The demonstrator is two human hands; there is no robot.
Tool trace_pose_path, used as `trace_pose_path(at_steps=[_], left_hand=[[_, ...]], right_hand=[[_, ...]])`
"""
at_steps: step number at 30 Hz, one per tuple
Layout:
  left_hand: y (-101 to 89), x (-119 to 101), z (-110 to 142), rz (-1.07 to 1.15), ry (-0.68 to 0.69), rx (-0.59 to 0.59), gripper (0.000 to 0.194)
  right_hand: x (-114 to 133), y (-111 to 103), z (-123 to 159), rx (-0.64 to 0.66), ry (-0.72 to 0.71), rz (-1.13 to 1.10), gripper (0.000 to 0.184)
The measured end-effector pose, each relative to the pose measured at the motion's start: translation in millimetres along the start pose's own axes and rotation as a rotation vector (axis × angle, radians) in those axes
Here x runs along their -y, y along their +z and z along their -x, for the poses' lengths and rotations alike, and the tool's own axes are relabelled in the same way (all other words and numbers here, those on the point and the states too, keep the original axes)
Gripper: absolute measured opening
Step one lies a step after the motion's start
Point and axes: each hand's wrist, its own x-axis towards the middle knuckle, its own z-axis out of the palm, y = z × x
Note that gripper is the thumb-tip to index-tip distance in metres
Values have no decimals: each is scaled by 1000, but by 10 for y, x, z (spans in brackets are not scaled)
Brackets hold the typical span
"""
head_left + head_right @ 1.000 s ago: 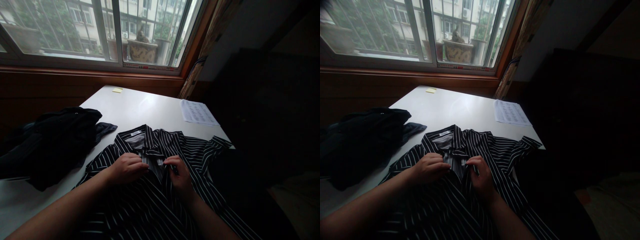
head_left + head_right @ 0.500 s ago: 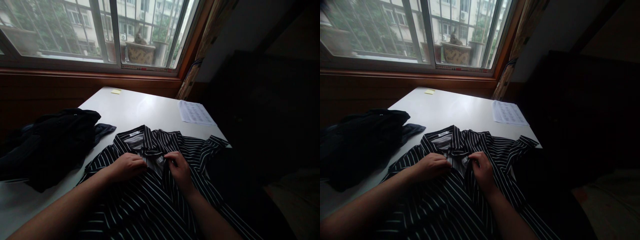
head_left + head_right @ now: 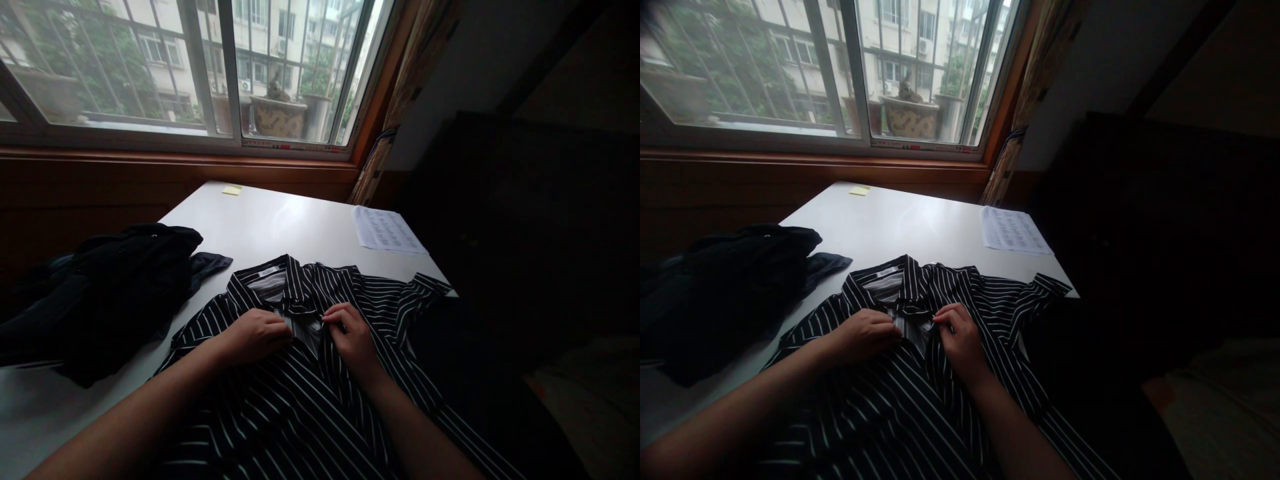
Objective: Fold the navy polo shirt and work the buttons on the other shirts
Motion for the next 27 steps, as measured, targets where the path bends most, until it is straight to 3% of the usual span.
trace_pose_path(at_steps=[9,14,20,24,27], left_hand=[[18,-21,-5,-15,-34,33,19],[13,-42,-12,-43,-51,84,19],[7,-37,18,-55,-64,98,16],[-47,24,108,-54,-66,93,18],[-140,100,196,-47,-71,86,20]], right_hand=[[-85,-38,-37,111,16,-15,23],[-143,-113,-152,252,50,-9,26],[-237,-345,-182,341,64,-8,22],[-284,-527,-45,335,111,-12,22],[-223,-627,73,352,57,39,20]])
